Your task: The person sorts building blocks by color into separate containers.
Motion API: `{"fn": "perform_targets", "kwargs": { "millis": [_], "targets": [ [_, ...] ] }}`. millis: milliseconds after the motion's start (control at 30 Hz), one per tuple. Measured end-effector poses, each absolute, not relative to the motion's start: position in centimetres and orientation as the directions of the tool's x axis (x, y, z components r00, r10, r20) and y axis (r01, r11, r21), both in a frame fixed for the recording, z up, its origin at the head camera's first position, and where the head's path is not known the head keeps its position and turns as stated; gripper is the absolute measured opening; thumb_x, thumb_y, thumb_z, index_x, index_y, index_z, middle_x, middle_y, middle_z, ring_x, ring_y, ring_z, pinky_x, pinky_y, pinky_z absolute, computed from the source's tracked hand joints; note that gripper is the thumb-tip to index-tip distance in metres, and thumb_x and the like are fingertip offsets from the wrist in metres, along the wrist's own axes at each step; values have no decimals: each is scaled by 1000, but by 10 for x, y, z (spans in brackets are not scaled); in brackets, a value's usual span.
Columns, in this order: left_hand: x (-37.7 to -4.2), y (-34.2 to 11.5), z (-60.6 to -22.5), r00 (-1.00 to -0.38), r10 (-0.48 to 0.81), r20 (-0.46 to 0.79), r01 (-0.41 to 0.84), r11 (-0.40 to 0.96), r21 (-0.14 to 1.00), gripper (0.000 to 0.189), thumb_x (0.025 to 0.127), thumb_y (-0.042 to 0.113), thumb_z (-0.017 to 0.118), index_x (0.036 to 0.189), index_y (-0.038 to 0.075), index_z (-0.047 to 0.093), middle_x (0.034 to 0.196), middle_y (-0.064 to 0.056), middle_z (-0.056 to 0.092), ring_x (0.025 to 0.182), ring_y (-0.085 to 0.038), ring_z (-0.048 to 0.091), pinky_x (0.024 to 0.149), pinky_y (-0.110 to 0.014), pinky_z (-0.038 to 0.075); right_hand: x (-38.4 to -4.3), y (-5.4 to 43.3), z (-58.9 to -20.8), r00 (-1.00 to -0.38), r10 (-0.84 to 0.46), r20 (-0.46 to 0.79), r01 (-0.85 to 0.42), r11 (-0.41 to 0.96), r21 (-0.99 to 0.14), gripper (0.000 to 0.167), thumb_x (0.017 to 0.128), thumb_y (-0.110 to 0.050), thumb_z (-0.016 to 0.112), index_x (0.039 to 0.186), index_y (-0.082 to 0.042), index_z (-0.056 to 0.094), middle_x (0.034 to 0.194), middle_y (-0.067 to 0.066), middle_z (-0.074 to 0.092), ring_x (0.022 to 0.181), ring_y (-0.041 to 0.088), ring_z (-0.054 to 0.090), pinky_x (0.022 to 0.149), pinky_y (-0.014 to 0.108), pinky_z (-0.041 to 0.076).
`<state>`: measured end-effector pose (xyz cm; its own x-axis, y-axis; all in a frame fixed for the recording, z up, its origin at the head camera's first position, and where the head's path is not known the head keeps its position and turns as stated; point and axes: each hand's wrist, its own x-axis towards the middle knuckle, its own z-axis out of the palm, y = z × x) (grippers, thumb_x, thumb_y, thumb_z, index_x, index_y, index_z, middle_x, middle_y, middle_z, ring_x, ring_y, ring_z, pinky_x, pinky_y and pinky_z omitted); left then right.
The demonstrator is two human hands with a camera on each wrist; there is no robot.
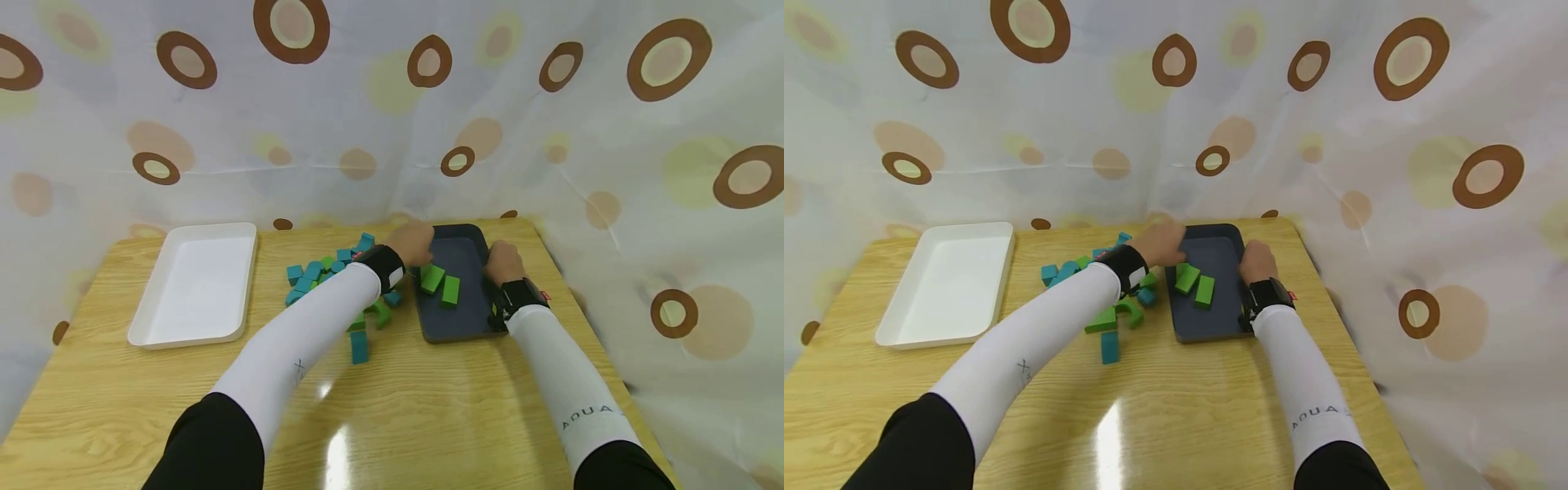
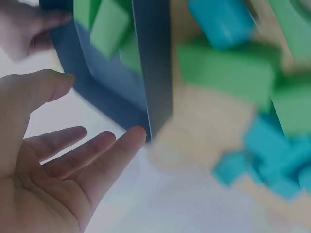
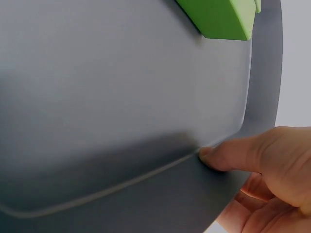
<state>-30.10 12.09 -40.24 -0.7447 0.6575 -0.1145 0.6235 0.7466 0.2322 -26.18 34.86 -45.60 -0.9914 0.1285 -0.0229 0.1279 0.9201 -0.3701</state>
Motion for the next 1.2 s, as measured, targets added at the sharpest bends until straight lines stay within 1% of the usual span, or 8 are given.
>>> {"fn": "perform_targets", "kwargs": {
  "millis": [133,300,667,767,933,1000,1100,1200],
  "targets": [
    [-313,87,-378,-781,614,-112,587,784,203,15,99,17,64,88,8,57,73,-1,47,67,-17,47,67,-31,38,-263,348,-460,-991,135,-12,130,922,-365,36,84,7,56,58,-11,40,59,0,34,55,19,37,49,33,32],
    [-328,43,-358,-834,539,-115,500,828,253,23,99,12,61,79,9,48,70,-3,37,65,-19,40,68,-34,35,-261,350,-462,-990,139,-9,133,922,-363,36,85,7,55,58,-11,39,57,0,34,53,18,37,49,33,32],
    [-335,-19,-356,-902,415,-120,361,876,319,26,96,6,60,73,6,47,74,-6,39,71,-23,42,71,-36,36,-261,347,-460,-990,141,-14,137,921,-366,36,85,7,55,59,-11,39,58,1,35,53,19,39,48,34,34],
    [-334,-26,-367,-904,398,-159,326,879,348,25,95,2,59,73,7,46,71,-4,35,67,-22,40,68,-35,36,-263,347,-462,-989,147,-9,140,924,-355,34,86,6,55,59,-10,41,59,2,39,54,19,41,49,34,35],
    [-332,-30,-393,-907,372,-194,298,897,328,39,94,-1,61,64,12,39,63,2,26,63,-20,34,63,-34,33,-265,349,-465,-989,147,-15,143,927,-348,35,85,7,56,58,-10,41,59,2,39,54,19,41,49,34,35],
    [-335,-30,-405,-907,362,-214,290,907,305,38,93,2,65,62,10,45,61,1,33,63,-20,40,63,-35,37,-266,349,-465,-989,148,-23,146,925,-349,37,85,7,57,58,-11,39,58,0,36,53,19,39,48,34,34],
    [-339,-33,-421,-890,390,-234,320,903,287,24,95,6,67,72,6,59,68,-5,49,68,-22,48,66,-37,42,-267,350,-465,-987,155,-29,155,921,-358,39,84,8,57,56,-12,38,57,-1,34,52,18,37,47,33,33],
    [-375,-40,-472,-870,431,-241,376,894,243,20,93,5,64,73,6,61,74,-10,52,70,-24,47,67,-38,41,-267,351,-466,-987,155,-32,156,922,-355,39,84,7,57,56,-13,38,56,-1,35,52,18,38,48,33,33]
  ]
}}
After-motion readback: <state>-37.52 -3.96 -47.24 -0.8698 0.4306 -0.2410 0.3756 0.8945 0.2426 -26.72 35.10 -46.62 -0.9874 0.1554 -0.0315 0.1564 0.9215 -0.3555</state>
